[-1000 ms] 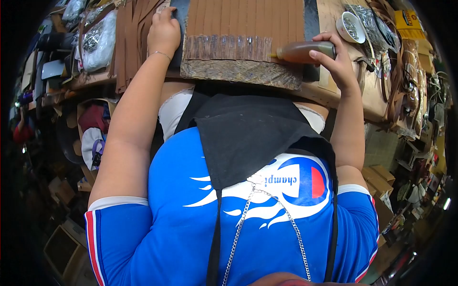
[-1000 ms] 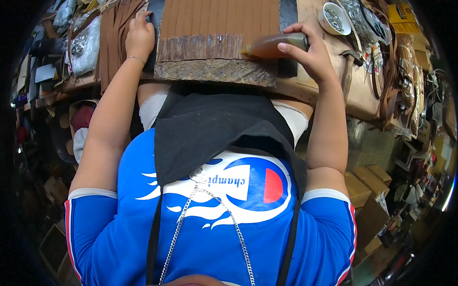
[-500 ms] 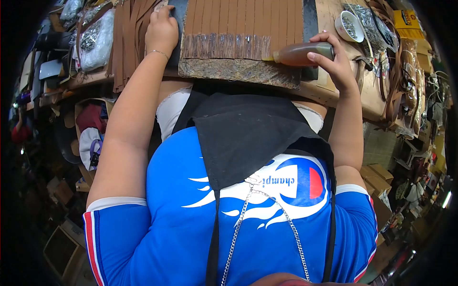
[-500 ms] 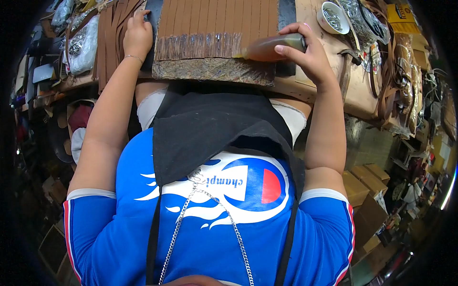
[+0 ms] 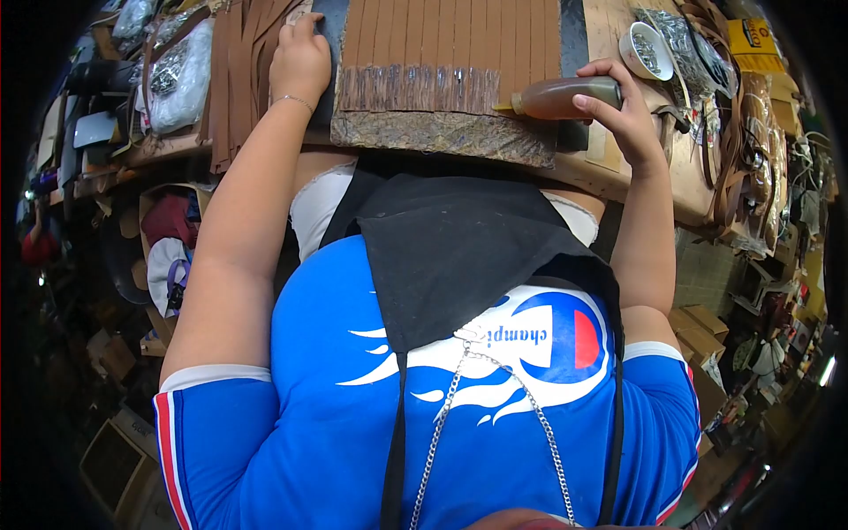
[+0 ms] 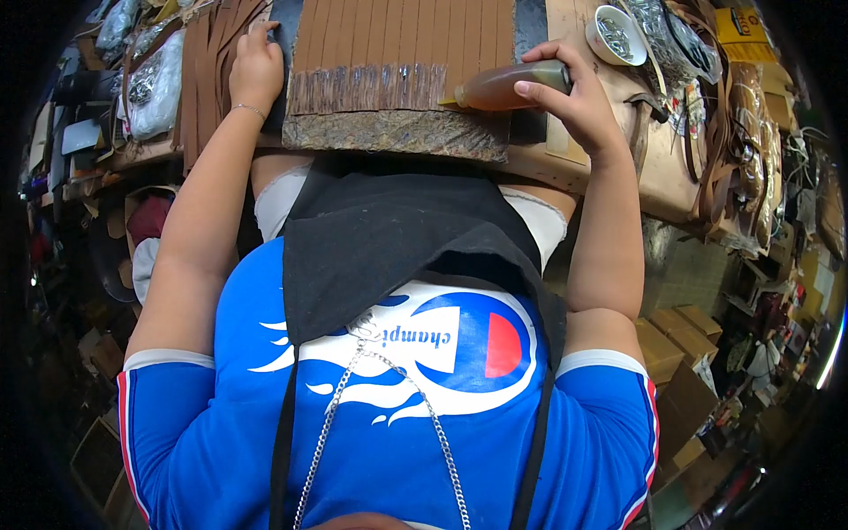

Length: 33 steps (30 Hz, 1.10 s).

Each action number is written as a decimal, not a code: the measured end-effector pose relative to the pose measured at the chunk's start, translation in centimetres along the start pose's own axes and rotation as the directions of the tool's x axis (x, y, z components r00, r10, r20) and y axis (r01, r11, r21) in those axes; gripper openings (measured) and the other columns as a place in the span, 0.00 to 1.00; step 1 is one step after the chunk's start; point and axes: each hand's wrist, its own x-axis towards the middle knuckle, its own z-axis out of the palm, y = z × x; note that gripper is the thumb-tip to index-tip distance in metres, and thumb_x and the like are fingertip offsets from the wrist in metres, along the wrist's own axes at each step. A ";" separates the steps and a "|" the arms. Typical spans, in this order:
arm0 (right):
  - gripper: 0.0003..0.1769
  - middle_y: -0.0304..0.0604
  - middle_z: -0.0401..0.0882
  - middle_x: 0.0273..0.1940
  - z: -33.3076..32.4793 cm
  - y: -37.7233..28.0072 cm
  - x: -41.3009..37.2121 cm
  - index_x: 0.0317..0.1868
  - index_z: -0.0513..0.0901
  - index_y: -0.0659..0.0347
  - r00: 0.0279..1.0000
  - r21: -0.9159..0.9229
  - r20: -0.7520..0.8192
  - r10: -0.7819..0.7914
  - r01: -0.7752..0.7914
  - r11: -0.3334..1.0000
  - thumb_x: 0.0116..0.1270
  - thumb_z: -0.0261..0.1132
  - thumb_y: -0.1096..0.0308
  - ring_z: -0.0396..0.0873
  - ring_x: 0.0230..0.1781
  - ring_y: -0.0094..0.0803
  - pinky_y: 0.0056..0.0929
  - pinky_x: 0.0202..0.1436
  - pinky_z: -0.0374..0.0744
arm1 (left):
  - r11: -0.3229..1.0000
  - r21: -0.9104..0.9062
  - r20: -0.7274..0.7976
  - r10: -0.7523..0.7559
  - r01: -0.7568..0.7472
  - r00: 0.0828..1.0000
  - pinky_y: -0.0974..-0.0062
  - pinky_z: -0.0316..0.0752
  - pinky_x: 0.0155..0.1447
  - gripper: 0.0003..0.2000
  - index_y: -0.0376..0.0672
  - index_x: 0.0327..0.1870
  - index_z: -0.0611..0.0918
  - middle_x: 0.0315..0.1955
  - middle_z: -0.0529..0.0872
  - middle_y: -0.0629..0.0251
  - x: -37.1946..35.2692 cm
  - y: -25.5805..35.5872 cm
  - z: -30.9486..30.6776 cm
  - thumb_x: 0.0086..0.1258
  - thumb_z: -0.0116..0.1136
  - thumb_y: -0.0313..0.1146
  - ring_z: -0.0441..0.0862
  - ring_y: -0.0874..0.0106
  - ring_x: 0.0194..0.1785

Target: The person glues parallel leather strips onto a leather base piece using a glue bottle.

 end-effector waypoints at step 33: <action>0.23 0.37 0.80 0.37 -1.0 1.2 -0.1 0.51 0.79 0.58 0.995 0.042 -0.098 -0.017 0.022 0.999 0.58 0.77 0.62 0.79 0.33 0.22 0.21 0.37 0.78 | 1.000 -0.002 -0.046 0.025 -0.025 0.999 0.49 0.78 0.50 0.16 0.59 0.58 0.77 0.49 0.80 0.53 0.0 0.1 0.0 0.71 0.48 0.37 0.82 0.46 0.45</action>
